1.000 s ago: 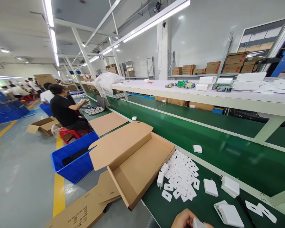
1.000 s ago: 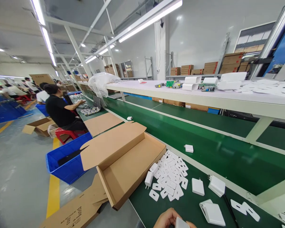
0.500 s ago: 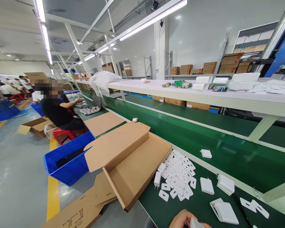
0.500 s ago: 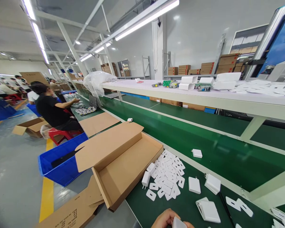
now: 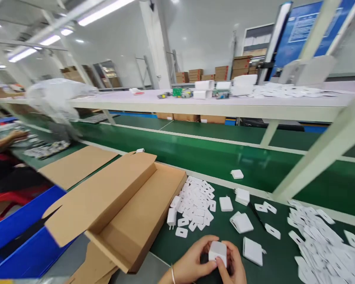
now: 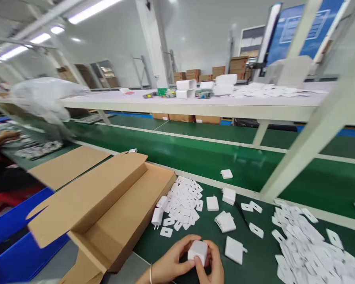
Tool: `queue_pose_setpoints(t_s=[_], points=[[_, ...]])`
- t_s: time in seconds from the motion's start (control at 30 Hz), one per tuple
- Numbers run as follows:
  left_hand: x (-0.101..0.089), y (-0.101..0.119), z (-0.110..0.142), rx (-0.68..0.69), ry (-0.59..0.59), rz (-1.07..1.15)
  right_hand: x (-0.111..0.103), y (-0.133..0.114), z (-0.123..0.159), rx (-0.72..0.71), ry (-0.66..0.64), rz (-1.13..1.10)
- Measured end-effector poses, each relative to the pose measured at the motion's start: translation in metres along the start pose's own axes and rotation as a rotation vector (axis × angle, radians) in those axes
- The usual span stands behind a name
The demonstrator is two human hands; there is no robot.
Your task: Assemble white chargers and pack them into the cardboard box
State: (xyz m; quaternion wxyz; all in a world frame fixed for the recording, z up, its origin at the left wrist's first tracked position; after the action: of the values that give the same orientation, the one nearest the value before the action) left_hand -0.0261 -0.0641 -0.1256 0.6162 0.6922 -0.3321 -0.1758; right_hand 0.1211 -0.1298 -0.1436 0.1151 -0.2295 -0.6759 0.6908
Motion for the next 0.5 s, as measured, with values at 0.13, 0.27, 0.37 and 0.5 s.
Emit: queue_pose_setpoints(t_s=[0.13, 0.27, 0.37, 0.5], points=[[-0.022, 0.036, -0.024, -0.008, -0.078, -0.418, 0.001, 0.008, 0.002, 0.006, -0.024, -0.050], [-0.031, 0.048, -0.079, 0.136, 0.176, -0.744, -0.003, 0.006, 0.005, -0.001, -0.014, -0.096], [-0.028, 0.035, -0.126, 0.189, 0.196, -0.896, -0.009, -0.008, 0.011, -0.106, 0.080, -0.055], [-0.022, 0.012, -0.160, 0.202, 0.103, -0.919, -0.030, -0.034, 0.020, -0.312, 0.177, 0.053]])
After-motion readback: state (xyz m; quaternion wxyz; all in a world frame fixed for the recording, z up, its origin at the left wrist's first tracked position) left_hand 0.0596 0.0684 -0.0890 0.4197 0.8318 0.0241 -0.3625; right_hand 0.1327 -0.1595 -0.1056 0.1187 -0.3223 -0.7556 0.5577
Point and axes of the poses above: each hand's wrist, its own z-axis away from the middle knuckle, its own x-axis out of the palm, y = z × x, the point moved 3 cm from there along -z, towards the middle knuckle, and after that the axes turned 8 degrees about x, right-handed, at the moved point
